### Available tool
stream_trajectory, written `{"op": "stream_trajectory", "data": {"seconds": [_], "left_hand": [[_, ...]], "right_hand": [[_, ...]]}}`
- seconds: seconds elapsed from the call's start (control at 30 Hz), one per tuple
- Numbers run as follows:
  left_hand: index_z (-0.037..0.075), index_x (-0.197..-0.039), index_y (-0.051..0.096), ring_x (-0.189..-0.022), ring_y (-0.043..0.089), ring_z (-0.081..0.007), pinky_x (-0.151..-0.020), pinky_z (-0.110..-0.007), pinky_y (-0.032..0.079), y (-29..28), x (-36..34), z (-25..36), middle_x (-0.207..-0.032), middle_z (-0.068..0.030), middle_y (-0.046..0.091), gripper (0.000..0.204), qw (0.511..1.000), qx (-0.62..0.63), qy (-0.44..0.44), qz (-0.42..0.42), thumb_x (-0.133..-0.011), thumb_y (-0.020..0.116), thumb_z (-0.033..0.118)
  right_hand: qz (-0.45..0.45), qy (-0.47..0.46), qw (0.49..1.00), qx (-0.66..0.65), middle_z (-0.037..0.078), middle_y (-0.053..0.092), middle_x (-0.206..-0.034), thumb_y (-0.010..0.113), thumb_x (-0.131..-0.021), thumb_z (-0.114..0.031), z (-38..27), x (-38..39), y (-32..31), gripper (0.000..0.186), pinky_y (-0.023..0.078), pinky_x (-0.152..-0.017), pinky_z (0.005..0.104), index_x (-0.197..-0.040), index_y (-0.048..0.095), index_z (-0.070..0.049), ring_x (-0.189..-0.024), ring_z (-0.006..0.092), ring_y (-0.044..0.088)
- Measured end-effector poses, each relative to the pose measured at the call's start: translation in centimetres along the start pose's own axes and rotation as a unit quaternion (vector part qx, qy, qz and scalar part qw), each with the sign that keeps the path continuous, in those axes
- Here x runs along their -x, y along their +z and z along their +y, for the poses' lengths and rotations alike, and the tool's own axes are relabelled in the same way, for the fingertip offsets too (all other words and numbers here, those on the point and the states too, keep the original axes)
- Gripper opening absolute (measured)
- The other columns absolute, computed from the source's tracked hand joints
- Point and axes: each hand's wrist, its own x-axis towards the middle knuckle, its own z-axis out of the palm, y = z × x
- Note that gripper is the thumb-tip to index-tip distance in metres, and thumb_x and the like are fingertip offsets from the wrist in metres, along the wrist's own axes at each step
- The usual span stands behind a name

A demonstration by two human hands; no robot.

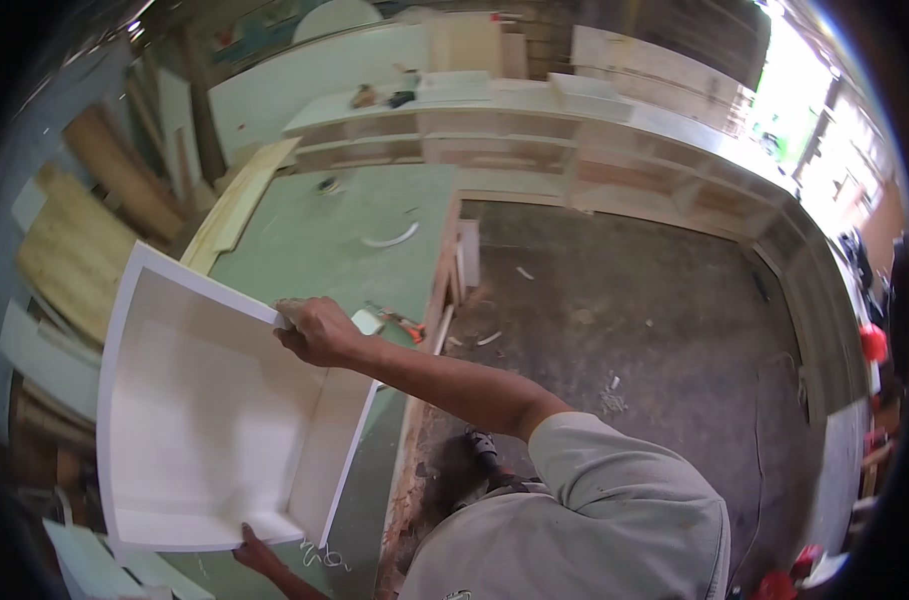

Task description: Sanding and using a utility knife to trim the edges of white-painted wooden drawers.

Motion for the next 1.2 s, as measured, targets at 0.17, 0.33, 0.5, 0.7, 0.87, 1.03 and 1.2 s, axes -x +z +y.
{"op": "stream_trajectory", "data": {"seconds": [0.17, 0.33, 0.5, 0.7, 0.87, 1.03, 1.2], "left_hand": [[-0.016, -0.116, 0.058, -0.088, 0.064, -0.0273, -0.084, -0.039, 0.051, 8.3, 4.7, 11.5, -0.109, -0.0218, 0.067, 0.041, 0.991, -0.024, 0.022, -0.132, -0.093, 0.068, 0.017], [-0.013, -0.107, 0.062, -0.092, 0.067, -0.0341, -0.086, -0.042, 0.050, 17.5, 10.7, 18.7, -0.101, -0.0243, 0.069, 0.032, 0.922, -0.149, 0.120, -0.336, -0.090, 0.068, 0.013], [-0.009, -0.093, 0.067, -0.090, 0.066, -0.0475, -0.080, -0.049, 0.052, 33.1, 19.8, 20.0, -0.095, -0.0300, 0.069, 0.032, 0.779, -0.273, 0.267, -0.498, -0.077, 0.072, 0.018], [-0.008, -0.080, 0.068, -0.074, 0.069, -0.0431, -0.071, -0.049, 0.053, 48.8, 34.0, 20.9, -0.076, -0.0307, 0.066, 0.032, 0.727, -0.207, 0.317, -0.574, -0.072, 0.068, 0.023], [-0.009, -0.076, 0.066, -0.067, 0.070, -0.0363, -0.063, -0.045, 0.052, 58.4, 43.5, 27.6, -0.068, -0.0275, 0.065, 0.032, 0.636, -0.226, 0.255, -0.692, -0.069, 0.066, 0.022], [-0.008, -0.081, 0.069, -0.065, 0.069, -0.0340, -0.064, -0.043, 0.052, 69.3, 47.9, 25.8, -0.066, -0.0246, 0.065, 0.037, 0.528, -0.209, 0.247, -0.785, -0.069, 0.068, 0.027], [-0.011, -0.082, 0.069, -0.071, 0.071, -0.0341, -0.068, -0.042, 0.054, 80.6, 53.9, 27.8, -0.074, -0.0283, 0.068, 0.044, 0.515, -0.252, 0.235, -0.785, -0.066, 0.070, 0.030]], "right_hand": [[0.130, 0.113, 0.982, 0.075, 0.022, 0.067, -0.084, 0.069, -0.085, -0.017, -1.7, 9.0, -15.7, 0.031, 0.053, -0.069, 0.0459, -0.112, 0.065, -0.004, -0.076, 0.0382, 0.067], [0.251, 0.288, 0.922, 0.064, 0.016, 0.071, -0.088, 0.069, -0.089, -0.019, 1.6, 21.0, -27.1, 0.033, 0.052, -0.072, 0.0374, -0.117, 0.064, -0.003, -0.077, 0.0191, 0.067], [0.336, 0.356, 0.856, 0.167, 0.016, 0.072, -0.092, 0.069, -0.085, -0.016, 6.8, 34.6, -40.1, 0.033, 0.052, -0.075, 0.0360, -0.114, 0.067, 0.000, -0.082, 0.0203, 0.067], [0.304, 0.504, 0.766, 0.258, 0.027, 0.068, -0.089, 0.066, -0.079, -0.020, 9.1, 43.5, -55.3, 0.032, 0.051, -0.076, 0.0447, -0.102, 0.066, 0.003, -0.086, 0.0394, 0.068], [0.275, 0.576, 0.708, 0.302, 0.029, 0.068, -0.095, 0.069, -0.078, -0.021, 12.3, 48.3, -65.2, 0.033, 0.052, -0.082, 0.0470, -0.100, 0.067, 0.004, -0.095, 0.0429, 0.067], [0.216, 0.657, 0.669, 0.273, 0.026, 0.071, -0.093, 0.072, -0.077, -0.022, 15.5, 48.2, -73.5, 0.033, 0.053, -0.081, 0.0449, -0.096, 0.070, 0.005, -0.092, 0.0377, 0.070], [0.224, 0.682, 0.640, 0.274, 0.025, 0.070, -0.087, 0.069, -0.075, -0.018, 20.9, 46.2, -80.8, 0.033, 0.052, -0.077, 0.0427, -0.095, 0.070, 0.008, -0.084, 0.0337, 0.071]]}}
